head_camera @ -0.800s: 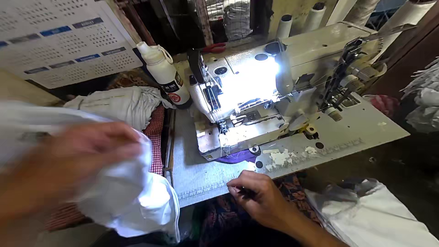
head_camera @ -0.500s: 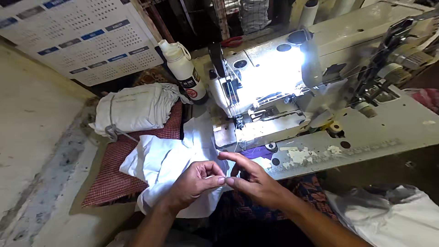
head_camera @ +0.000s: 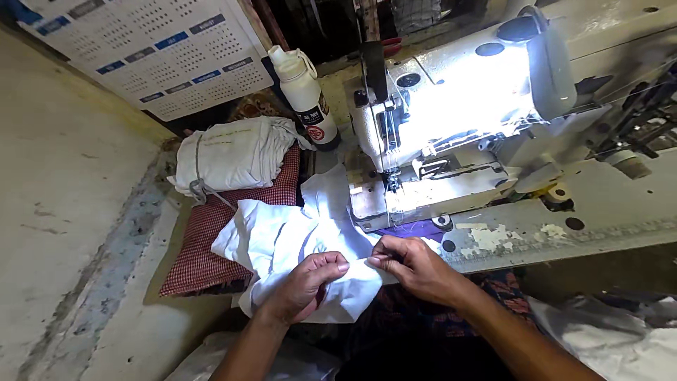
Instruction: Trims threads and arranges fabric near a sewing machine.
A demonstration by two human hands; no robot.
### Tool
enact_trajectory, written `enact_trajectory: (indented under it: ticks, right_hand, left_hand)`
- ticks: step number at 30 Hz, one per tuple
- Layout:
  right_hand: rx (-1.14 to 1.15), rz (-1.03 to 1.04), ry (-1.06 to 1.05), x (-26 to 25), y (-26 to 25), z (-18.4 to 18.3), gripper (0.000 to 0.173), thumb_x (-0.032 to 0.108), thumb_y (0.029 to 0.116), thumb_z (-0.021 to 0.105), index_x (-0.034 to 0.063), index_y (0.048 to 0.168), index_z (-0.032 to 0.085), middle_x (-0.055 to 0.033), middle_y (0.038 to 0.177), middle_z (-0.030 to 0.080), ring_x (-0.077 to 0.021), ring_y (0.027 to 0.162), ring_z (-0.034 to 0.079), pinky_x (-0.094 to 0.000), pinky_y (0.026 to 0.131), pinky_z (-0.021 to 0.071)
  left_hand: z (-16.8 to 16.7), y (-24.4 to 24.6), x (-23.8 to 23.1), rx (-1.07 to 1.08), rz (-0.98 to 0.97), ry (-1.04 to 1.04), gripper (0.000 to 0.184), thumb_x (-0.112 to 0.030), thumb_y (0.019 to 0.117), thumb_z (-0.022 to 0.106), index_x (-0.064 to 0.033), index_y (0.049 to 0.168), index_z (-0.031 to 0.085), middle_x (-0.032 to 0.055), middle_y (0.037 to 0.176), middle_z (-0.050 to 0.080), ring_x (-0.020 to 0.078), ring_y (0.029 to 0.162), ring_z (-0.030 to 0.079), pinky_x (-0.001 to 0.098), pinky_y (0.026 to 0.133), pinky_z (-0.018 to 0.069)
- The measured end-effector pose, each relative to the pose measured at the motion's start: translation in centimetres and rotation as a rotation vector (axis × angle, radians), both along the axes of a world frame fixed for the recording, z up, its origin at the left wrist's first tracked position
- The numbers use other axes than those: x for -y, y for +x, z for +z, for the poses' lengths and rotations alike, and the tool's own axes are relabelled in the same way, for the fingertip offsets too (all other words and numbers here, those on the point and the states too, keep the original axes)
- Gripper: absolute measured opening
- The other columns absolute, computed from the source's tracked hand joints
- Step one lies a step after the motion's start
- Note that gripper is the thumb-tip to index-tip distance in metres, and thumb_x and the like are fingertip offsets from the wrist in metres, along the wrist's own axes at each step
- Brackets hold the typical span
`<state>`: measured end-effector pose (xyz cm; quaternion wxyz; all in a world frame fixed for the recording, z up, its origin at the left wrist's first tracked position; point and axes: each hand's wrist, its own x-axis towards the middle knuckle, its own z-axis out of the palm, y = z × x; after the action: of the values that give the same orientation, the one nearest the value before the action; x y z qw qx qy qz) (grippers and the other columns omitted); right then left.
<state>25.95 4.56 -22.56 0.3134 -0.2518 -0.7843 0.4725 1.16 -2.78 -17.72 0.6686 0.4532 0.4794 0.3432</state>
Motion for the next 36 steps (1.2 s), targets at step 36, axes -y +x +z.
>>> enact_trajectory:
  ticks: [36]
  right_hand:
    - [-0.221, -0.419, 0.148, 6.9, -1.8, -1.4, 0.019, 0.022, 0.0964, 0.07, 0.0053, 0.106, 0.067, -0.0011, 0.093, 0.065, -0.0027, 0.074, 0.06, -0.0175, 0.063, 0.0542]
  left_hand:
    - [-0.4, 6.1, 3.0, -0.007, 0.56, 0.131, 0.014, -0.007, 0.0945, 0.068, 0.0027, 0.102, 0.076, 0.014, 0.088, 0.074, 0.0146, 0.077, 0.07, 0.0272, 0.071, 0.0592]
